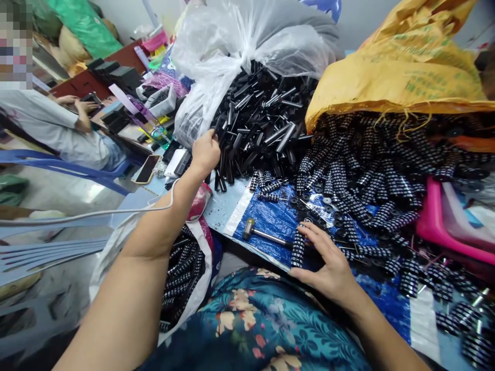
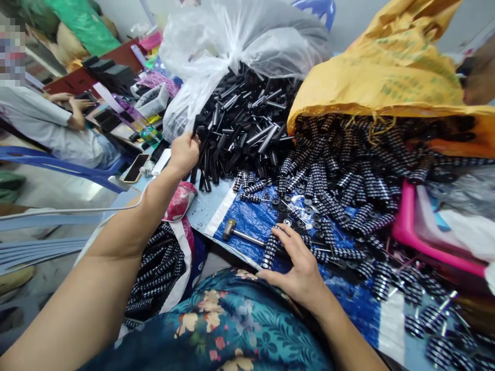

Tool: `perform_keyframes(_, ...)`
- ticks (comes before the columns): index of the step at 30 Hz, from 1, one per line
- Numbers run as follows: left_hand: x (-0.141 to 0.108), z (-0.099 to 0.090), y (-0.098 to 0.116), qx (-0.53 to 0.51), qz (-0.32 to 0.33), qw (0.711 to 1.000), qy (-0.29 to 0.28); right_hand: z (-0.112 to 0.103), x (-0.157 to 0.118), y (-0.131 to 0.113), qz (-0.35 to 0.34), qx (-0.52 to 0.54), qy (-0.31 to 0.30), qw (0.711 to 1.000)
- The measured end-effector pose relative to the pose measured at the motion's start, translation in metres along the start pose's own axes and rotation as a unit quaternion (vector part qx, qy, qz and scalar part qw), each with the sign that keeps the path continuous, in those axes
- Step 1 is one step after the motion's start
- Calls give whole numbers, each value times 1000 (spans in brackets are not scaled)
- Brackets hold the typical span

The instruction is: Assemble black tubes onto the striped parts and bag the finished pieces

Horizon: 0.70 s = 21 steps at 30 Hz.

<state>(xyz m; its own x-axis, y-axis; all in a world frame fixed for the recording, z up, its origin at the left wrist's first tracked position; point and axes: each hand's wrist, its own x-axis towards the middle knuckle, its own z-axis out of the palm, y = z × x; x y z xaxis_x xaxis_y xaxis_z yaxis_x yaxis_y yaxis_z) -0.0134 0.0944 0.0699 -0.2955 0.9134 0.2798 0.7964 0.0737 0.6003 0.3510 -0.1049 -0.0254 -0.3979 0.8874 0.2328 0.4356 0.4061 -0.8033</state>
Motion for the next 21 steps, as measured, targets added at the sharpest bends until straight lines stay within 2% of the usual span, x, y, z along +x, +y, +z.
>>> perform_keyframes(1,-10,-3,7,-65,3,998,14,-1,-2,1,4,5,2,1000)
perform_keyframes(2,-26,-5,15,-133,-3,991,6,-2,-4,2,12,11,8,1000)
perform_keyframes(3,-46,-4,22,-200,-21,979,-34,-4,-6,3,23,20,18,999)
perform_keyframes(4,-69,-1,29,-257,-48,960,-101,-5,-9,5,35,32,32,998)
perform_keyframes(5,-96,4,35,-305,-83,926,-206,-7,-10,5,47,49,48,997)
perform_keyframes(7,-149,19,45,-366,-153,798,-454,-10,-9,4,67,104,74,989)
perform_keyframes(8,-173,26,48,-381,-168,747,-518,-12,-5,1,75,144,82,983)
perform_keyframes(9,-192,34,52,-389,-170,710,-562,-13,0,-1,81,189,84,975)
perform_keyframes(10,-207,41,54,-393,-167,687,-587,-15,6,-4,86,234,82,965)
perform_keyframes(11,-217,46,56,-396,-161,683,-592,-15,13,-8,91,277,77,953)
perform_keyframes(13,-224,54,59,-411,-164,712,-546,-13,23,-13,98,339,55,934)
perform_keyframes(15,-219,57,61,-446,-199,760,-429,-7,25,-17,98,374,37,922)
perform_keyframes(16,-216,57,61,-468,-224,774,-363,-2,23,-18,95,384,32,918)
perform_keyframes(17,-213,58,61,-492,-251,776,-306,4,20,-19,92,389,31,916)
perform_keyframes(19,-211,60,64,-536,-304,753,-231,16,14,-20,83,377,26,922)
perform_keyframes(21,-217,64,70,-572,-354,711,-206,25,11,-22,65,328,16,942)
